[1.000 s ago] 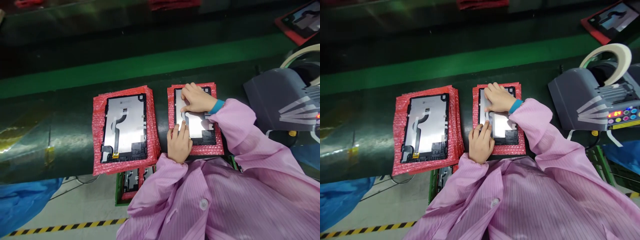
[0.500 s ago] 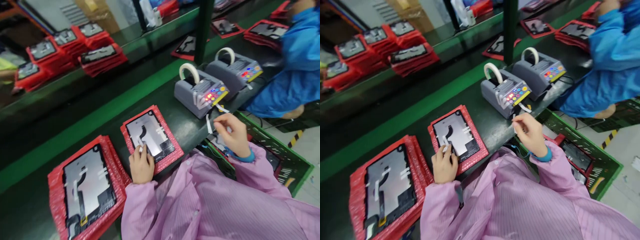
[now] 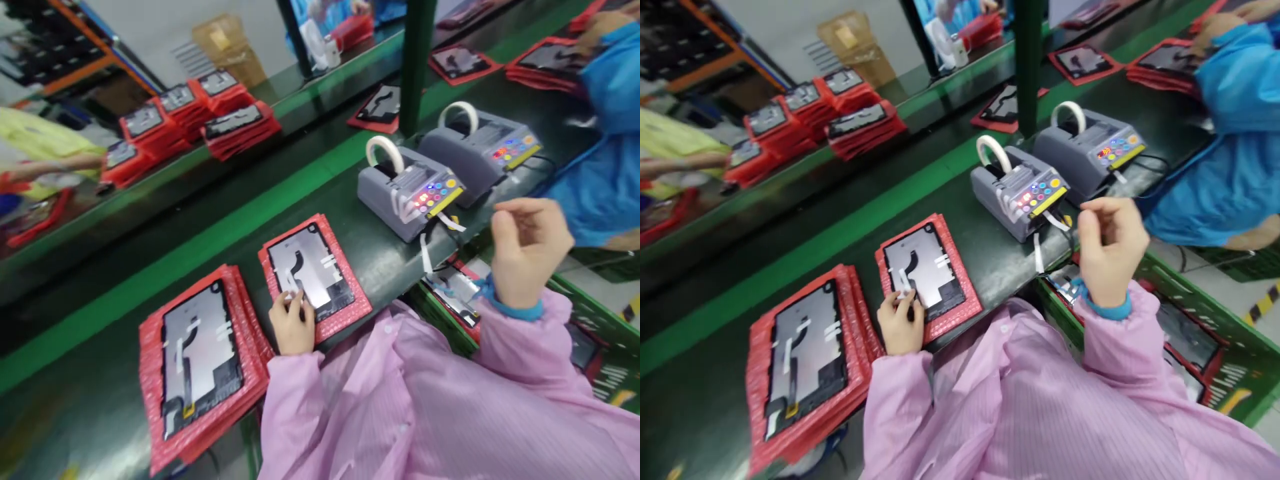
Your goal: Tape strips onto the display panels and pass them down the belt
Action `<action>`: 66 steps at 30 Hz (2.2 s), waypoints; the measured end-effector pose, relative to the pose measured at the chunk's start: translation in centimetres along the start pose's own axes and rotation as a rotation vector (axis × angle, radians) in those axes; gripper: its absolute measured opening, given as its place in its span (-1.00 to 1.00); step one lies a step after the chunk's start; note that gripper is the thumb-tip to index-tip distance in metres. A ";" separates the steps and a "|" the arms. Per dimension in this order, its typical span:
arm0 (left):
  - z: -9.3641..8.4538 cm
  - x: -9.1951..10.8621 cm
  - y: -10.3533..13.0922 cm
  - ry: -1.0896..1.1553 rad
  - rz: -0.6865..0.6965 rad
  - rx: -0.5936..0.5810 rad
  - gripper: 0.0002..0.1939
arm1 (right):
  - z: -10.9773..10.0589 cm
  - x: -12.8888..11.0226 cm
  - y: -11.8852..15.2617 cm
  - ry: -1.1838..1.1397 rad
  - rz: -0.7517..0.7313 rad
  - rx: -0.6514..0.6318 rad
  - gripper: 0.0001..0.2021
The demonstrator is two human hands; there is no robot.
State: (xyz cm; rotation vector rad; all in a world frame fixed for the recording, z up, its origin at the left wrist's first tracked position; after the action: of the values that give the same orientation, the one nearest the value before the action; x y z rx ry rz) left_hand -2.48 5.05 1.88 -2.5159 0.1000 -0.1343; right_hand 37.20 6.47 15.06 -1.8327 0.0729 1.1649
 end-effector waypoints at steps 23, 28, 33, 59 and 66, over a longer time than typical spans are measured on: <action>-0.7 0.7 0.3 0.227 -0.289 -0.017 -0.79 | 31.0 -6.4 14.6 -0.137 -0.650 -1.687 -0.72; -0.7 0.5 0.3 0.266 -0.337 -0.064 -0.79 | 31.0 -5.9 14.1 -0.087 -0.492 -1.582 -0.74; -0.9 0.4 0.3 0.280 -0.391 -0.027 -0.75 | 30.3 -5.8 13.8 0.008 -0.359 -1.481 -0.89; 0.2 -0.1 0.4 0.407 -0.557 -0.100 -0.62 | 28.4 -4.4 17.4 -0.119 0.509 -1.159 -0.66; 0.4 0.0 0.5 0.430 -0.548 -0.085 -0.59 | 29.7 -3.3 16.0 -0.042 0.426 -0.940 -0.47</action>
State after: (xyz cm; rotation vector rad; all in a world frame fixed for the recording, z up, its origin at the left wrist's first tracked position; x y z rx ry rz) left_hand -2.50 4.87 1.24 -2.4948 -0.4226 -0.9047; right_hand 7.35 17.64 3.41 -2.6933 -0.1423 1.7124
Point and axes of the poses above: each hand's wrist, its own y-axis away from the middle knuckle, its own z-axis out of the palm, x = y × z, the point moved 5 cm from there along -y, towards the middle knuckle, and after that the axes turned 7 degrees about -y, right-handed, at the moved point
